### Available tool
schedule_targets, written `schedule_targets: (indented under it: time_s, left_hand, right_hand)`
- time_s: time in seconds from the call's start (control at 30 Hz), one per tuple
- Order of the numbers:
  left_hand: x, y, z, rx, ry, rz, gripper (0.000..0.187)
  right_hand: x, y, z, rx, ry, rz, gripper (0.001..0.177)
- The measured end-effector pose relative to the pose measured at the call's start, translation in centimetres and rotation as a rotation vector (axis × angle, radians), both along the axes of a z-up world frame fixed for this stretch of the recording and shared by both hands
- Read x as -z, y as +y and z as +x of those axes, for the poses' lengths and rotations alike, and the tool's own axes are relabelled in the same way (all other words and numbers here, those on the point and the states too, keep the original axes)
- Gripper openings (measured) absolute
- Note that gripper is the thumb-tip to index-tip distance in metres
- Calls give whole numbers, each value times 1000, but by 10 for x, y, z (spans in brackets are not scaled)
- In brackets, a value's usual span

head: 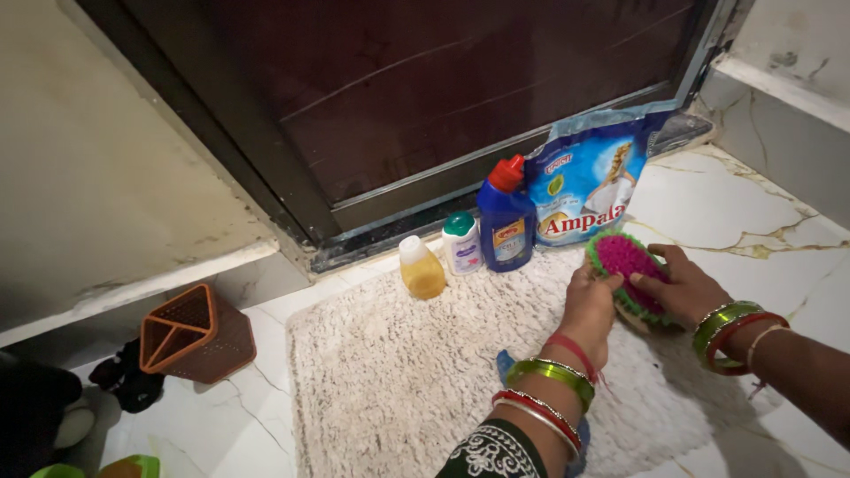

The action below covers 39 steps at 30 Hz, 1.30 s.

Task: The person wipes several small bathroom items with a cloth, including a white bottle, a yellow bottle, a green soap dish, and a pink brush. The person then places the items back on the floor near an air cooler.

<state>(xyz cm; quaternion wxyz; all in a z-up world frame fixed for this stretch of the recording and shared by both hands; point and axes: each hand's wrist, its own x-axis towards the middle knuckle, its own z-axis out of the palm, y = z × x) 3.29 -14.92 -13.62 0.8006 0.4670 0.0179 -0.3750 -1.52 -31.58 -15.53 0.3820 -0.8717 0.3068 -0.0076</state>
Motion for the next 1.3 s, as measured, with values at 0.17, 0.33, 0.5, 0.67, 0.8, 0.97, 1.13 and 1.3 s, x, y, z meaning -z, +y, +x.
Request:
schedule_targets:
  time_s: [0.17, 0.33, 0.5, 0.67, 0.8, 0.97, 1.13, 1.3]
  left_hand:
    - [6, 4, 3, 68, -113, 14, 53]
    - [10, 8, 1, 107, -348, 212, 51]
    - [6, 10, -1, 170, -487, 512, 48]
    - [2, 15, -1, 202, -482, 565, 52]
    - [3, 17, 1, 204, -489, 581, 65]
    - [4, 21, 12, 389, -608, 669, 83]
    - [3, 23, 12, 414, -682, 681, 88]
    - [12, 22, 1, 294, -586, 479, 92]
  right_hand:
    - [18, -4, 7, -9, -46, -110, 75]
    - [20, 6, 7, -18, -47, -289, 79]
    - [-2, 19, -2, -120, 45, -443, 83]
    - [-33, 36, -20, -179, 96, -476, 110]
    - [-43, 54, -33, -205, 318, -548, 117]
    - [-40, 58, -34, -221, 229, -658, 113]
    - [-34, 52, -32, -212, 280, -638, 113]
    - [-36, 53, -29, -158, 242, -577, 110]
